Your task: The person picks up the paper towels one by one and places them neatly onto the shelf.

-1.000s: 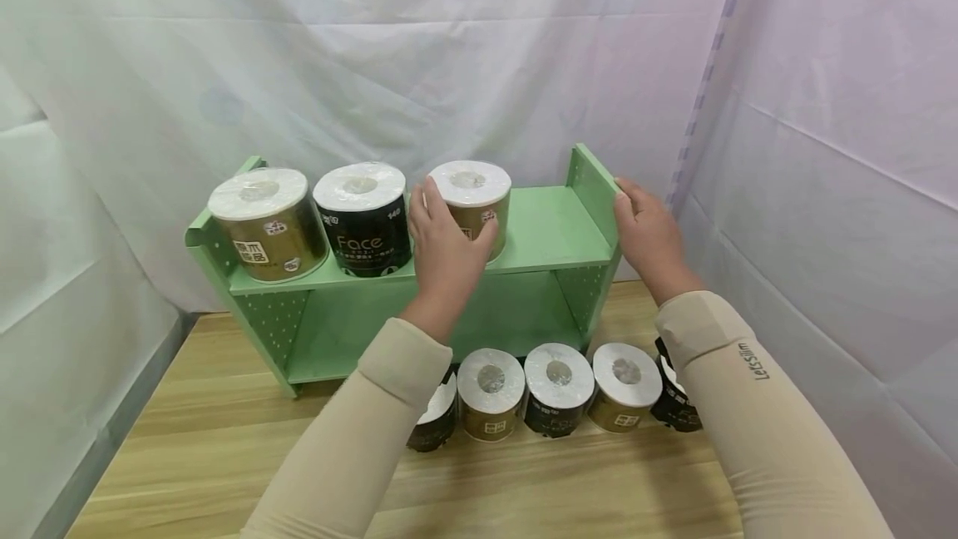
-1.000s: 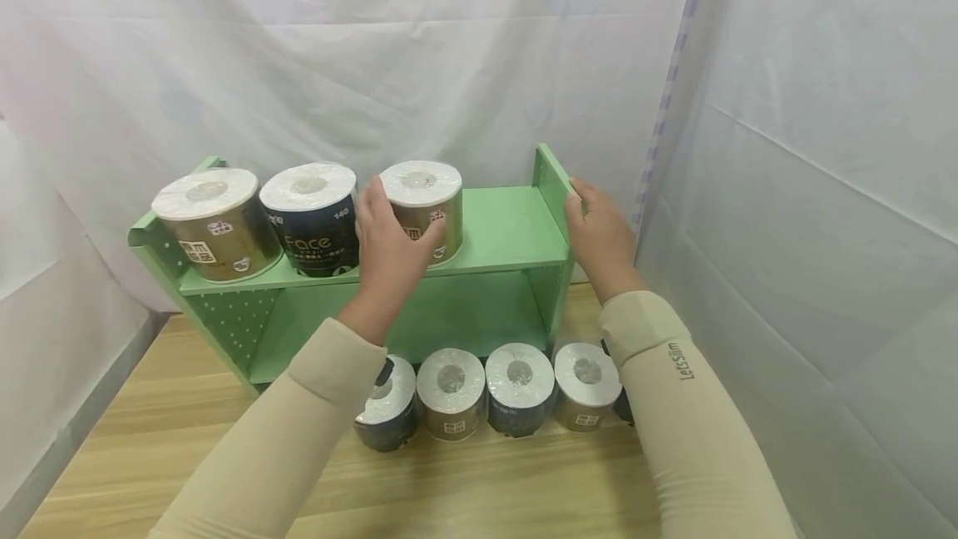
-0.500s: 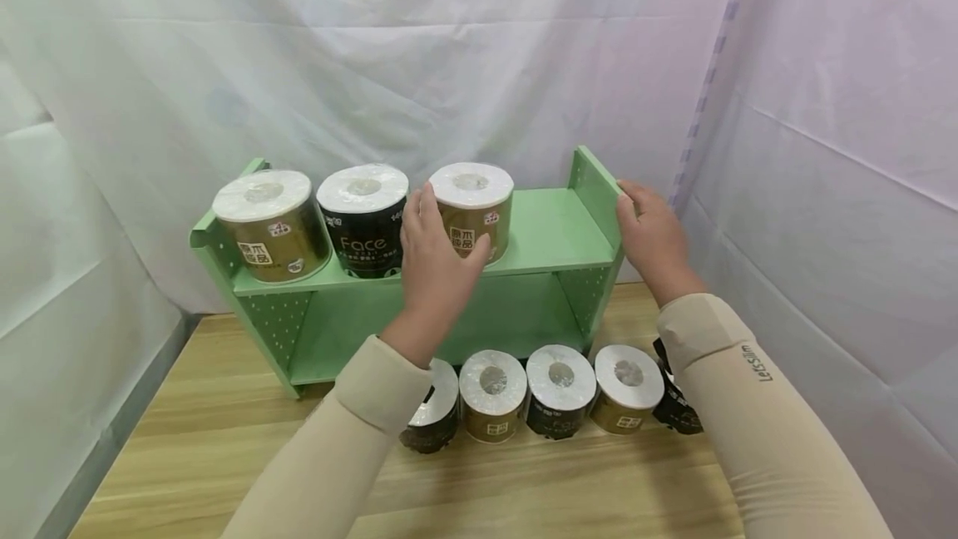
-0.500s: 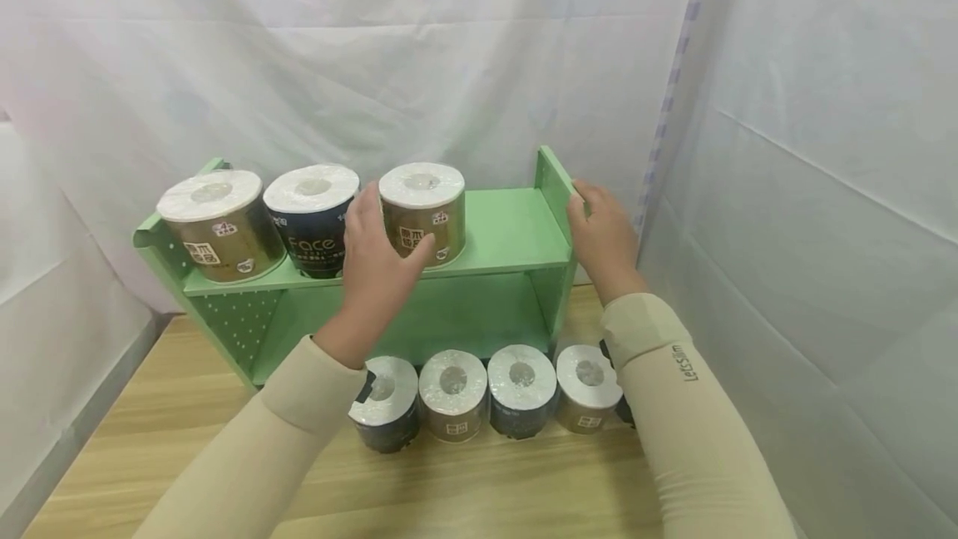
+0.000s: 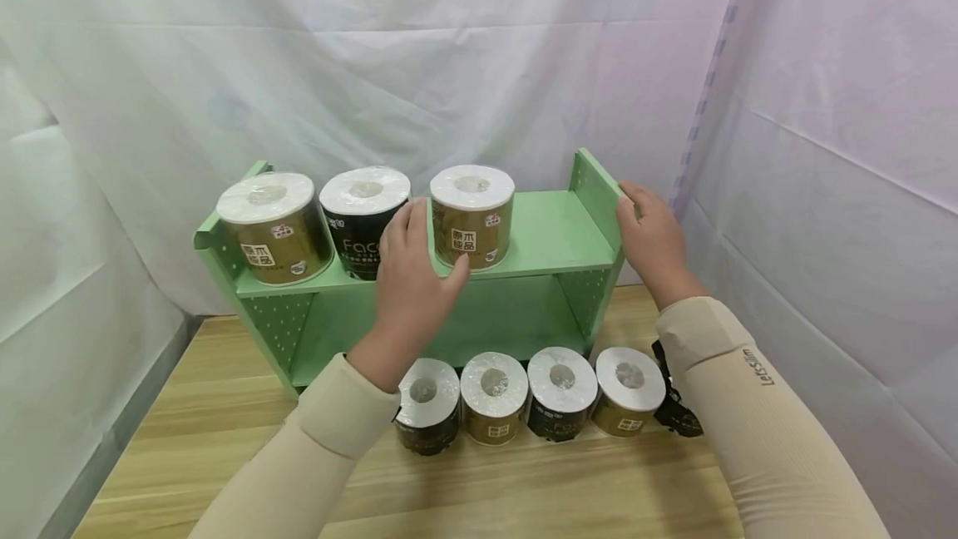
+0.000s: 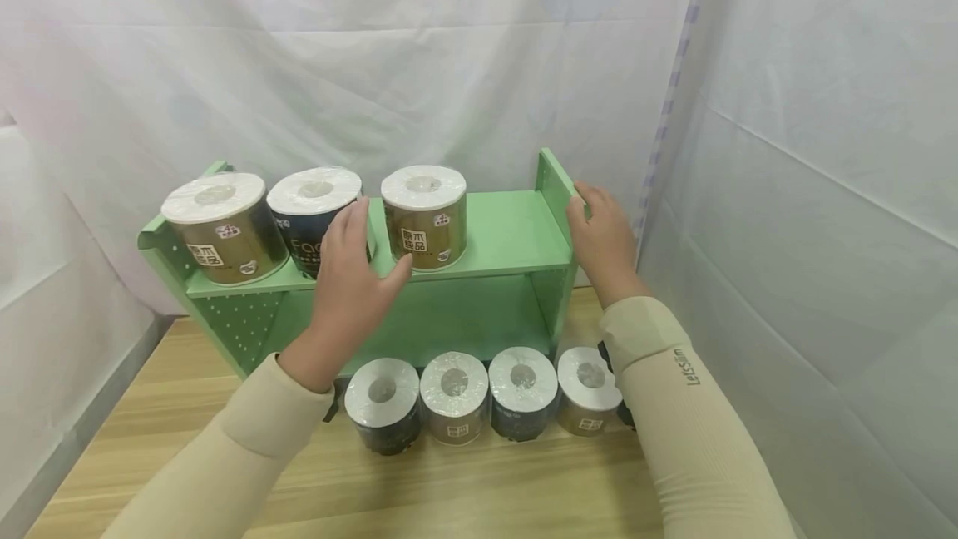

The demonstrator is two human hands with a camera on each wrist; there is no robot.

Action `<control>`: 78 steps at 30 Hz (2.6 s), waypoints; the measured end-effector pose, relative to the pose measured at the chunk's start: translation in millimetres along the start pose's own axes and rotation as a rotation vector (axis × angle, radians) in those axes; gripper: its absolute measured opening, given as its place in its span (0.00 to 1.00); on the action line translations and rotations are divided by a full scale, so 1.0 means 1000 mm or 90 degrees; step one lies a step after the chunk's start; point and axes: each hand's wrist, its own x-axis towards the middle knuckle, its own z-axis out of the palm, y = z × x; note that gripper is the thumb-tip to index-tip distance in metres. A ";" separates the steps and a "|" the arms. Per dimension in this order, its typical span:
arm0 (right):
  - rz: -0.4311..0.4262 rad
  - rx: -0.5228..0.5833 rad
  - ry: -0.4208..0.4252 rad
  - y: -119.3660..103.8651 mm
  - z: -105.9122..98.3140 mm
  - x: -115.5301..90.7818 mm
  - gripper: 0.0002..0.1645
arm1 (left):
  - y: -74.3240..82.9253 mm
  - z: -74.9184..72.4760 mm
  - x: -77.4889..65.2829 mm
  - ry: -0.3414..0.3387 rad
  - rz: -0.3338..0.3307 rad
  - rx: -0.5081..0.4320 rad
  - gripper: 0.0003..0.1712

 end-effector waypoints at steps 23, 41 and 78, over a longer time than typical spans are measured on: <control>0.020 0.031 0.004 -0.002 -0.003 -0.004 0.38 | -0.035 -0.026 -0.024 0.039 0.191 0.115 0.42; -0.062 0.002 0.053 0.000 -0.002 -0.032 0.39 | -0.065 -0.041 -0.035 0.042 0.165 0.173 0.42; -0.311 -0.097 0.208 0.010 0.009 -0.085 0.36 | -0.112 -0.091 -0.033 0.117 0.108 0.190 0.36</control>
